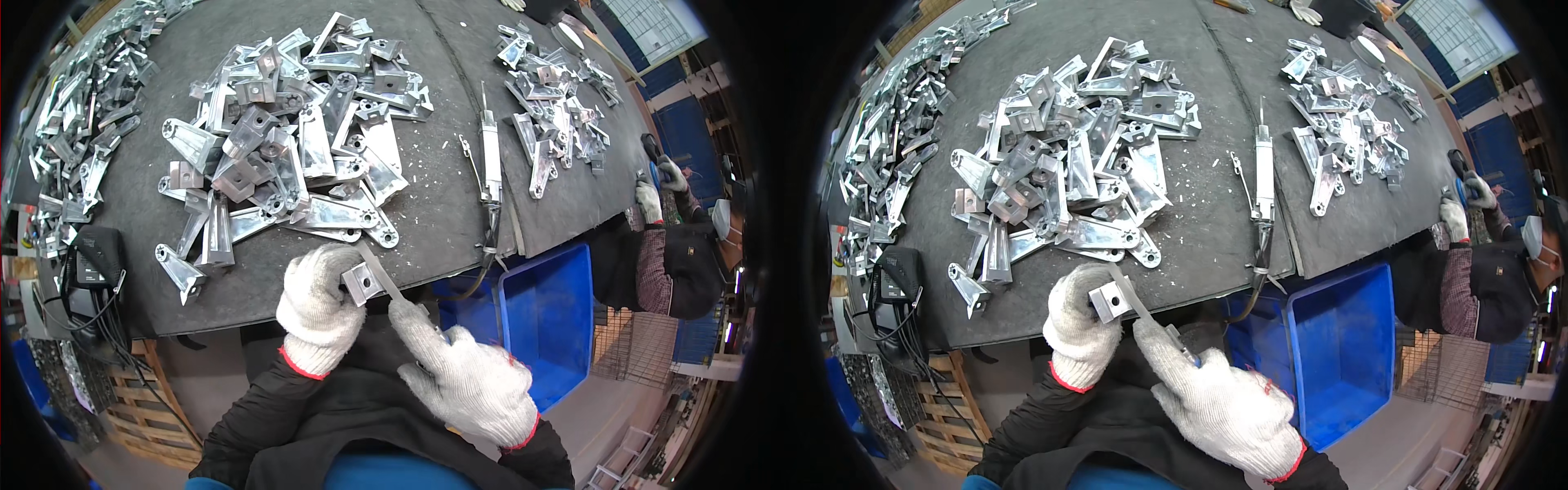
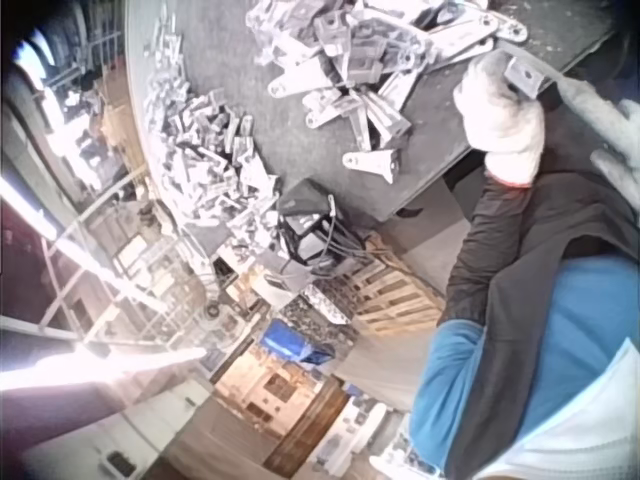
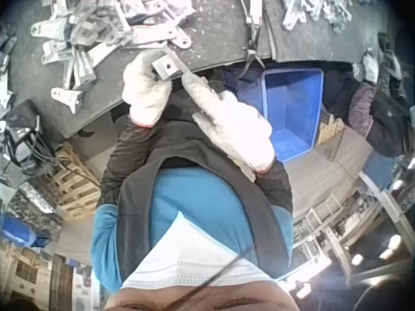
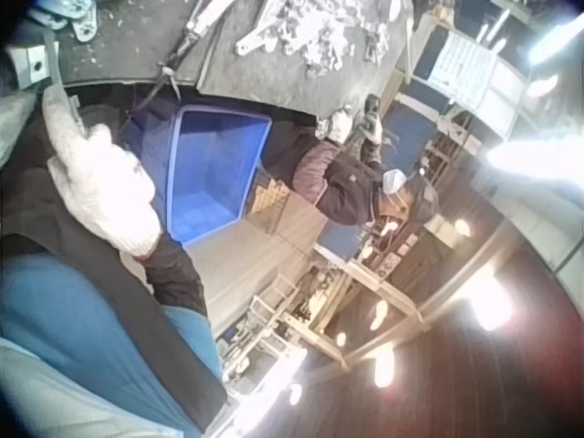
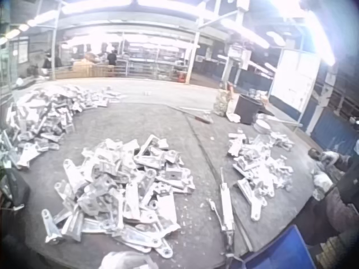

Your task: The person files metal parts one by one using a hand file, repeatedly picking pieces up from a pile on the workbench.

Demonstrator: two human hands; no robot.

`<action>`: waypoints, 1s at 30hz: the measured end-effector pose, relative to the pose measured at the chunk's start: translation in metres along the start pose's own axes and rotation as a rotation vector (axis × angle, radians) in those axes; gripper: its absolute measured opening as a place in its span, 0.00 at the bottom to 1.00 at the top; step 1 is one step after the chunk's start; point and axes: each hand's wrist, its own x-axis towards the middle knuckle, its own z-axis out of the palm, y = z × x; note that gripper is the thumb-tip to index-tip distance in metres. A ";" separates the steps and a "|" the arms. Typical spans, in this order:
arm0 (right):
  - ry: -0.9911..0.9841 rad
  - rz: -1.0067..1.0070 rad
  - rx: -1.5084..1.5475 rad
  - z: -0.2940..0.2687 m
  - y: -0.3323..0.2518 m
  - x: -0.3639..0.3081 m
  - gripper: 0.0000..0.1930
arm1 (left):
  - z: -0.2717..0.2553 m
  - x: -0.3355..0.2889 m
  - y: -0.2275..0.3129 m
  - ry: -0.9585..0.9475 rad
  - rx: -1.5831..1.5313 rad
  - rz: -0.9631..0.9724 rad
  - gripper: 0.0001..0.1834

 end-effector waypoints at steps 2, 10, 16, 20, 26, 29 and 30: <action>0.022 0.007 0.060 -0.006 0.007 0.006 0.37 | 0.001 0.005 -0.002 -0.018 -0.050 0.038 0.19; 0.388 -0.244 0.685 -0.011 0.067 0.052 0.50 | -0.010 0.038 0.044 -0.106 -0.365 -0.006 0.18; 0.230 -0.093 0.554 0.003 0.081 0.094 0.42 | 0.069 0.133 0.100 -0.583 -0.387 -0.376 0.23; 0.371 -0.245 0.634 0.012 0.091 0.089 0.38 | 0.164 0.181 0.122 -0.643 -0.014 -0.213 0.26; 0.263 -0.171 0.668 -0.011 0.087 0.083 0.43 | 0.162 0.235 0.143 -0.419 0.056 0.079 0.33; 0.176 -0.225 0.600 -0.019 0.094 0.088 0.52 | 0.119 0.277 0.118 -0.442 0.733 0.017 0.34; 0.193 -0.203 0.618 -0.014 0.098 0.092 0.52 | 0.116 0.288 0.089 -0.414 0.887 0.027 0.32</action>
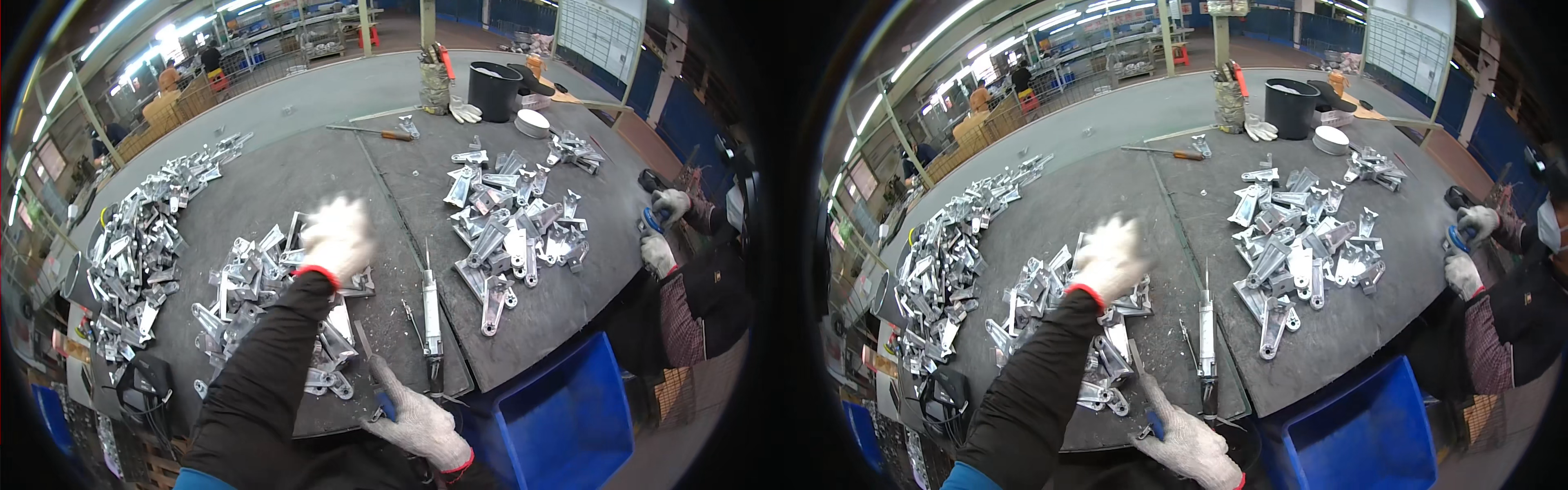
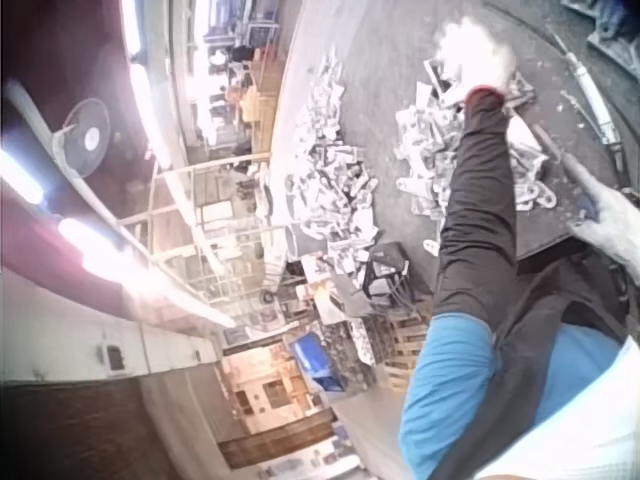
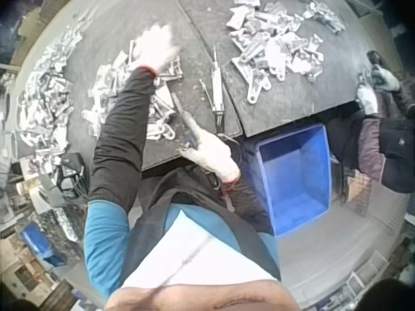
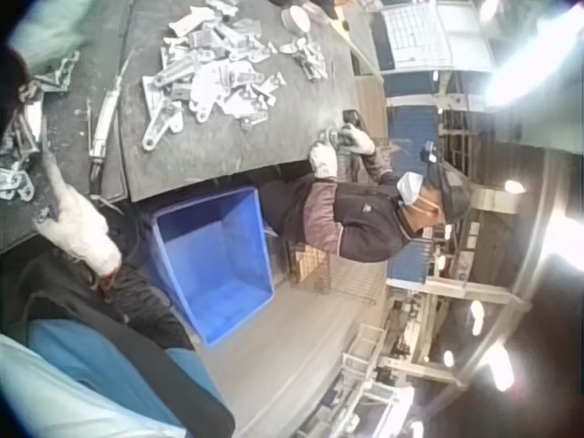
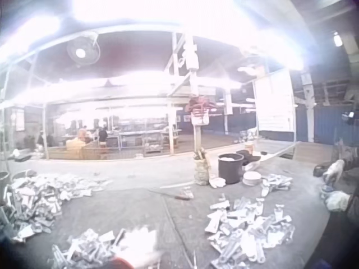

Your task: The person files metal parts one by one using a hand file, repeatedly picking pieces up from a pile on the workbench.

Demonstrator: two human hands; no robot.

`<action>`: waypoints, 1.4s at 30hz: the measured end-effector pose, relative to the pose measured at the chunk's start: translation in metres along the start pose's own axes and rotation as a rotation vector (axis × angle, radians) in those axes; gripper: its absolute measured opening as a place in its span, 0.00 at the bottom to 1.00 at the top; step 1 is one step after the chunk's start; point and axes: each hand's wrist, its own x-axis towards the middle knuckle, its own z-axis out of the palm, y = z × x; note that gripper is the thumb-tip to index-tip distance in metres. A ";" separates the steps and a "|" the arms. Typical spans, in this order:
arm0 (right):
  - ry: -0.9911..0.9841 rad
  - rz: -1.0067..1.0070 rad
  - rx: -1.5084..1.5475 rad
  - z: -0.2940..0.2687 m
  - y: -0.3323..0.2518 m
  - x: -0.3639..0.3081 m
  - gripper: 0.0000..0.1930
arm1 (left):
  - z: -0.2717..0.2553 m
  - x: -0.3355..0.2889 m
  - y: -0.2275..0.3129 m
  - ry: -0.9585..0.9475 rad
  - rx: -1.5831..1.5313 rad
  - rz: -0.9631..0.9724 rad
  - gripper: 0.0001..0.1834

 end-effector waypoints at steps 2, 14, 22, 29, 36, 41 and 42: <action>0.092 -0.169 -0.009 0.008 0.004 -0.002 0.50 | -0.001 0.002 -0.055 -0.231 0.132 0.002 0.29; 0.074 0.047 0.297 0.019 -0.003 -0.014 0.49 | -0.011 -0.154 -0.078 0.474 -1.414 0.003 0.11; 0.160 0.136 0.246 0.040 -0.037 -0.028 0.57 | 0.102 -0.307 -0.108 0.242 -1.792 -0.164 0.14; 0.170 -0.178 -0.011 0.066 -0.039 -0.087 0.55 | 0.096 -0.314 -0.109 0.085 -1.671 0.029 0.27; 0.025 -0.085 -0.252 0.077 -0.078 -0.104 0.47 | 0.104 -0.319 -0.103 0.104 -1.816 -0.116 0.30; -0.165 0.130 -0.092 0.076 -0.085 -0.101 0.46 | 0.117 -0.321 -0.104 0.140 -1.755 -0.089 0.31; -0.187 0.121 -0.126 0.076 -0.086 -0.101 0.45 | 0.117 -0.320 -0.103 0.139 -1.735 -0.049 0.31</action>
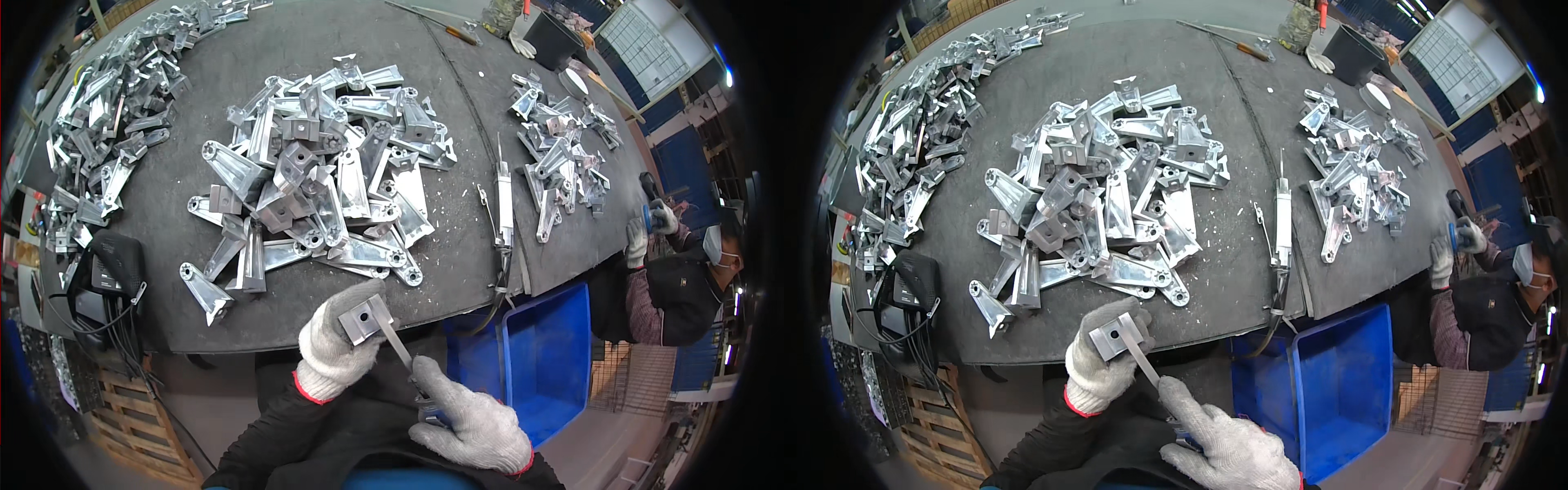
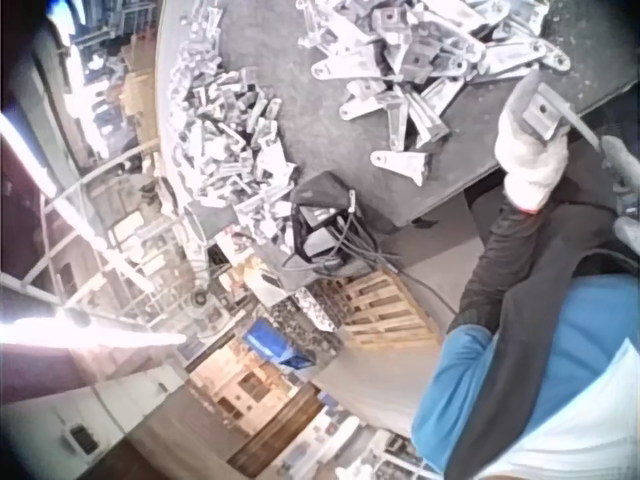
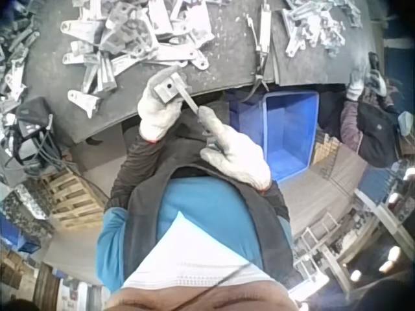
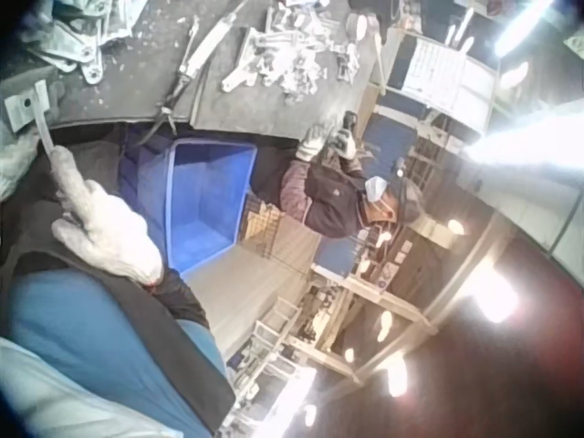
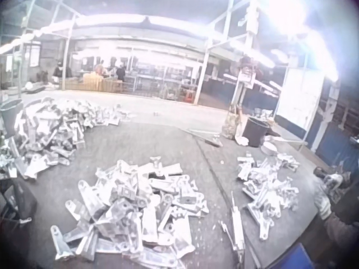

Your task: The person files metal parts one by one using a hand file, repeatedly picking pieces up from a pile on the workbench.

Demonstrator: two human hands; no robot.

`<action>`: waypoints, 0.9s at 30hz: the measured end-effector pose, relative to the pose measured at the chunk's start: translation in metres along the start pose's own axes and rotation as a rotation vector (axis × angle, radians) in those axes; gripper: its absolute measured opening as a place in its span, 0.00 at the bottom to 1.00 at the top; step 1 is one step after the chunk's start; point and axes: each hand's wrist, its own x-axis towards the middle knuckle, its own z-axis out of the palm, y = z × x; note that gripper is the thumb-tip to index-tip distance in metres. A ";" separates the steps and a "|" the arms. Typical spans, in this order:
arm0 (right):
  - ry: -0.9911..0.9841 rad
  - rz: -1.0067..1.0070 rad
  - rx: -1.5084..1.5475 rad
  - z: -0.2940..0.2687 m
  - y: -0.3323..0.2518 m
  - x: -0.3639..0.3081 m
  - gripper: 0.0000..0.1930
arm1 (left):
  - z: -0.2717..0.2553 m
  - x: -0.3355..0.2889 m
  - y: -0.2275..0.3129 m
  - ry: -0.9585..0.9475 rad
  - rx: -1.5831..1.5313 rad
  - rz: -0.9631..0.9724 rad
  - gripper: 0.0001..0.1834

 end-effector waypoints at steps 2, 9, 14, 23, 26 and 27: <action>-0.020 -0.004 -0.033 0.000 -0.002 0.001 0.45 | 0.000 0.001 0.001 -0.002 0.087 0.012 0.31; -0.024 0.067 -0.113 -0.002 -0.014 0.009 0.43 | -0.007 0.000 0.000 -0.069 0.293 -0.030 0.30; -0.056 0.115 -0.227 0.000 -0.015 0.003 0.42 | -0.007 -0.001 0.001 -0.045 0.349 -0.001 0.30; -0.064 0.185 -0.352 -0.002 -0.028 0.009 0.42 | -0.002 0.003 0.002 -0.018 0.293 -0.001 0.31; -0.011 0.176 -0.335 0.000 -0.029 0.011 0.41 | -0.007 -0.001 0.003 -0.026 0.260 -0.010 0.32; 0.003 0.163 -0.341 0.000 -0.028 0.011 0.41 | -0.008 0.000 0.001 -0.030 0.266 -0.017 0.31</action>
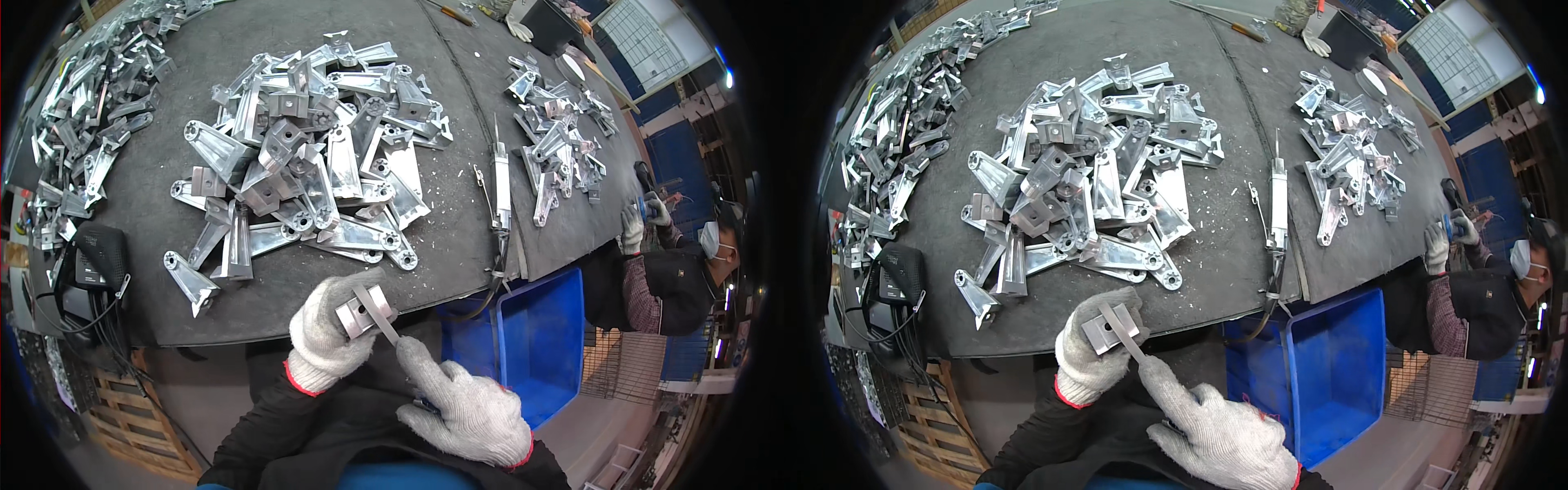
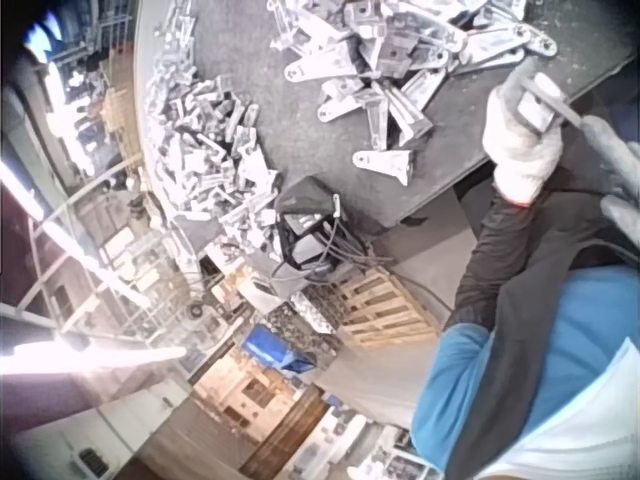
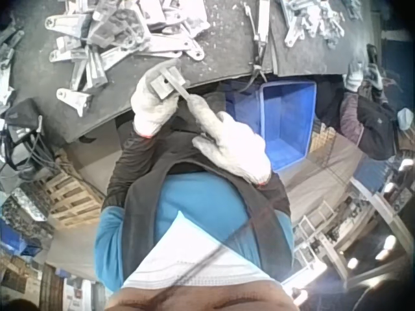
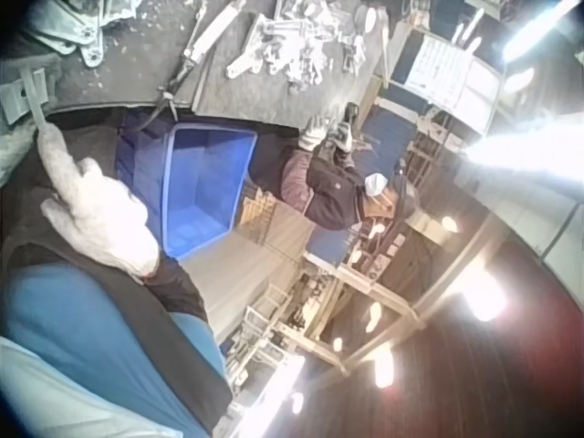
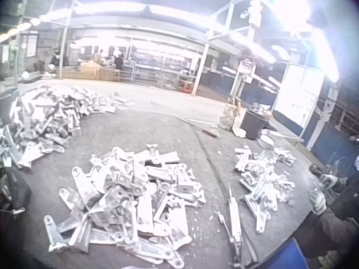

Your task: The person files metal parts one by one using a hand file, repeatedly picking pieces up from a pile on the workbench.

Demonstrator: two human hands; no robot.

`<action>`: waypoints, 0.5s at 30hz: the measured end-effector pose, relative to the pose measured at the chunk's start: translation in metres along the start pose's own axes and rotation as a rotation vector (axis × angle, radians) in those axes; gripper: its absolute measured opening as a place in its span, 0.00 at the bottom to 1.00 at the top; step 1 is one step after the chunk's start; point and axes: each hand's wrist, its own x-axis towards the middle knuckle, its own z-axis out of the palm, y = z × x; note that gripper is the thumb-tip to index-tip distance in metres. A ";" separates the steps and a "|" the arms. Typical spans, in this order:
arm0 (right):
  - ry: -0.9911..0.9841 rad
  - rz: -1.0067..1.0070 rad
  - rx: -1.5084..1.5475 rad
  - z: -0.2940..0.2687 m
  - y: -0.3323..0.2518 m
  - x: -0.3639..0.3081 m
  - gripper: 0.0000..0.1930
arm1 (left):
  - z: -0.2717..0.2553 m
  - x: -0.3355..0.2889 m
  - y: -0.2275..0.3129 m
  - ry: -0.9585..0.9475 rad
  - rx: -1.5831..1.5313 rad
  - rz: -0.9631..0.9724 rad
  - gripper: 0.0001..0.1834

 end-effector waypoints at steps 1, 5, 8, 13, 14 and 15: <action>0.017 -0.011 -0.005 0.000 0.000 0.000 0.41 | 0.002 0.002 0.001 0.002 0.001 0.000 0.31; -0.008 0.003 -0.050 0.002 -0.003 -0.001 0.40 | 0.006 0.005 0.000 0.100 -0.007 0.066 0.30; 0.026 -0.015 -0.176 0.005 -0.002 0.001 0.39 | 0.007 0.005 0.004 0.119 -0.048 0.022 0.29; 0.088 -0.056 -0.210 0.005 -0.002 0.003 0.36 | 0.006 0.004 0.002 0.139 -0.002 0.019 0.28; 0.085 -0.054 -0.209 0.005 -0.002 0.003 0.36 | 0.002 0.003 0.001 0.062 0.022 0.035 0.30; 0.089 -0.064 -0.232 0.005 -0.001 0.005 0.36 | -0.001 0.003 0.001 -0.015 0.046 0.051 0.32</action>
